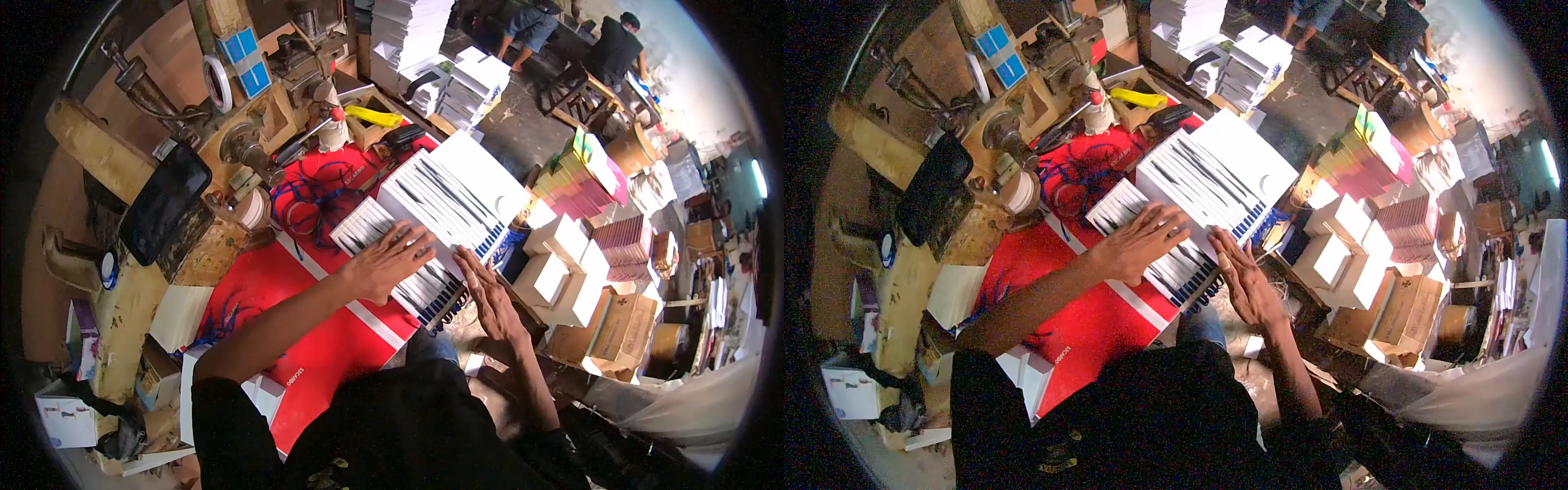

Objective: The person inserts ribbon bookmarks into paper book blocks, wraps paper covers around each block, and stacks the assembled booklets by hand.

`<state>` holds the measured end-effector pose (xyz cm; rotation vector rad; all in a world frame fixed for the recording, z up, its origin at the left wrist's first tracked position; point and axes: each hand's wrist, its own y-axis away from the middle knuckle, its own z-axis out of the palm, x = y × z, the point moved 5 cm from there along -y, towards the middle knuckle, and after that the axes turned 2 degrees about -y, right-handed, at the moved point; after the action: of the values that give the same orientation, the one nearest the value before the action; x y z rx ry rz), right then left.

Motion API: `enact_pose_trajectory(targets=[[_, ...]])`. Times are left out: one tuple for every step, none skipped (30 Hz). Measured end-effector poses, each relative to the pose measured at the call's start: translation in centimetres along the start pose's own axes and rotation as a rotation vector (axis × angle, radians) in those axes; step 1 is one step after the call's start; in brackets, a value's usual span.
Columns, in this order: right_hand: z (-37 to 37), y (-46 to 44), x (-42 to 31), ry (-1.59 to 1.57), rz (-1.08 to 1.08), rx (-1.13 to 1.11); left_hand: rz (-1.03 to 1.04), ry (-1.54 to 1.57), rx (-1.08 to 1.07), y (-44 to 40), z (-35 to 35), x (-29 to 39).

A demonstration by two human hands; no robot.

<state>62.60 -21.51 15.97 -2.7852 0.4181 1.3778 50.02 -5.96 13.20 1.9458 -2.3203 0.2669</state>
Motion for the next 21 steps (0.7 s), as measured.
enact_pose_trajectory(targets=[[0.1,0.0,0.1,0.012,-0.004,0.002,0.021,0.025,-0.036,-0.5,0.2,-0.2],[0.1,0.0,0.2,0.007,-0.01,0.0,0.016,0.02,-0.04,-0.8,0.1,-0.4],[0.1,0.1,0.2,-0.003,-0.011,0.006,0.038,-0.022,-0.128,-1.1,-0.2,-0.1],[0.1,0.1,0.2,-0.012,-0.018,0.008,0.054,-0.065,-0.214,-1.2,-0.5,0.0],[0.2,0.0,0.5,-0.029,-0.014,0.014,0.065,-0.096,-0.219,-1.5,-0.9,0.2],[0.1,0.0,0.3,-0.054,0.014,0.0,0.034,-0.099,-0.215,-1.6,-0.8,0.5],[0.0,0.1,0.1,-0.099,0.014,0.007,0.03,-0.091,-0.238,-1.5,-0.3,0.7],[0.1,-0.1,0.1,-0.146,0.004,0.002,0.01,-0.085,-0.263,-0.6,0.3,0.3],[0.6,0.0,1.6,-0.281,-0.021,0.005,0.079,-0.046,0.035,1.5,2.7,-0.2],[1.1,0.1,3.2,-0.416,-0.048,0.005,0.013,-0.037,-0.153,1.6,1.2,0.7],[1.3,0.2,4.2,-0.449,-0.066,0.016,-0.041,-0.062,-0.026,3.0,0.5,1.6],[1.5,-0.1,4.5,-0.426,-0.097,0.023,-0.13,0.046,0.049,4.9,-1.1,2.7],[1.6,-0.3,4.9,-0.352,-0.125,0.032,-0.274,0.094,0.111,6.9,-3.0,4.2],[1.9,-0.5,4.9,-0.259,-0.158,0.036,-0.398,0.132,0.176,8.7,-4.7,5.6],[2.1,-0.6,5.0,-0.178,-0.186,0.052,-0.515,0.285,0.323,11.3,-5.9,6.7],[2.4,-0.5,5.0,-0.113,-0.206,0.065,-0.602,0.433,0.485,13.8,-7.1,7.7],[2.4,-0.3,5.1,-0.062,-0.22,0.085,-0.778,0.486,0.55,16.4,-8.2,9.3],[2.4,-0.1,5.1,-0.024,-0.23,0.097,-0.853,0.36,0.722,19.4,-9.0,11.2],[2.1,0.1,5.3,-0.001,-0.243,0.099,-0.994,0.682,0.964,21.5,-8.4,13.2],[1.9,0.1,5.2,0.019,-0.259,0.095,-1.137,0.821,1.074,24.1,-9.4,15.0],[2.1,-0.1,5.1,0.037,-0.275,0.088,-1.269,0.958,1.215,26.7,-10.3,16.9]])
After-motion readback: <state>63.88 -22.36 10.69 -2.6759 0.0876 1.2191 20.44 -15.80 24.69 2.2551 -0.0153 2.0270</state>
